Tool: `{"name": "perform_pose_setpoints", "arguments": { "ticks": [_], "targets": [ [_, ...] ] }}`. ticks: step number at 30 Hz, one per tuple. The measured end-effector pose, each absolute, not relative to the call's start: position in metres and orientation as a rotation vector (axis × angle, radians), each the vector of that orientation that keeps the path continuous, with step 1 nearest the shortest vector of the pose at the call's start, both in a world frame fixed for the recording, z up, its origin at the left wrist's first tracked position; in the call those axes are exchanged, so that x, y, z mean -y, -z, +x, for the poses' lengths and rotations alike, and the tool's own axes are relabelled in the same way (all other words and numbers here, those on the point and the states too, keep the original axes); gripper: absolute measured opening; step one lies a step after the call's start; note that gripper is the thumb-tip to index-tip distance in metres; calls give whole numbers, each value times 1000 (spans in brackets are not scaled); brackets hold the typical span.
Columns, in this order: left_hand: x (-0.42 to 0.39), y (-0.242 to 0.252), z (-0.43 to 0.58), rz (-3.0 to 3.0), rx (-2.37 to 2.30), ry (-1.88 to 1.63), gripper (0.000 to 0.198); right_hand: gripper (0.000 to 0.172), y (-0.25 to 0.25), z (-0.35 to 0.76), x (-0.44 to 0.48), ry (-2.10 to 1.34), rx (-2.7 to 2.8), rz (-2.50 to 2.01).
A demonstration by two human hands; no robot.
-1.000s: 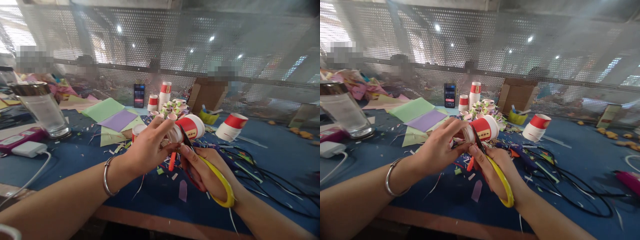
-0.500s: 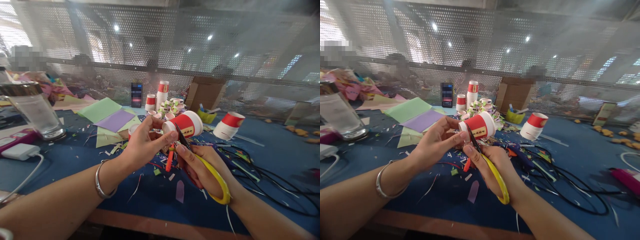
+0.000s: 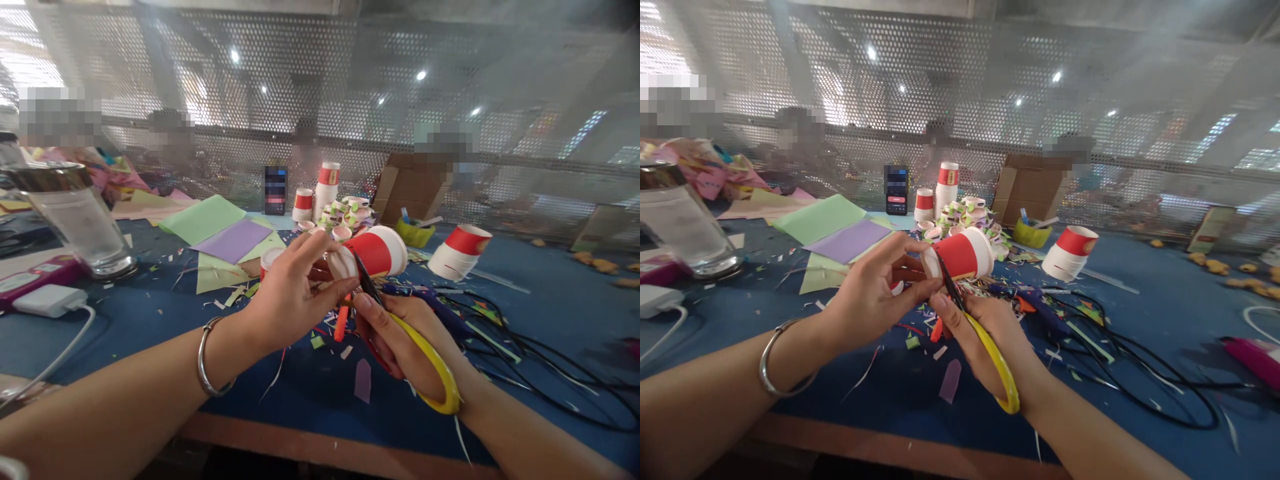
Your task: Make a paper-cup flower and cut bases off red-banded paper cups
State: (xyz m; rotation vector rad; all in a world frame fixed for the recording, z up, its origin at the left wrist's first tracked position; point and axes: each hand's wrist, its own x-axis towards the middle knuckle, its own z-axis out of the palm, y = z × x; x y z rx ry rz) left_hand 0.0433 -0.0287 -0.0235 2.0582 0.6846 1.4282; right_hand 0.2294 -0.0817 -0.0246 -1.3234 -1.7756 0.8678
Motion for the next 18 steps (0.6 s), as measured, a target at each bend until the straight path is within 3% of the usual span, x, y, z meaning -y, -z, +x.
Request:
{"name": "perform_pose_setpoints", "arguments": {
  "ticks": [12, 18],
  "targets": [
    [28, 21, 36, 2680, -749, -1535, 27, 60, 27, 230, 81, -943, 1764, -1273],
    [31, 29, 46, 2171, -716, -1520, 45, 59, 24, 229, 81, -959, 1727, -1230]
  ]
}}
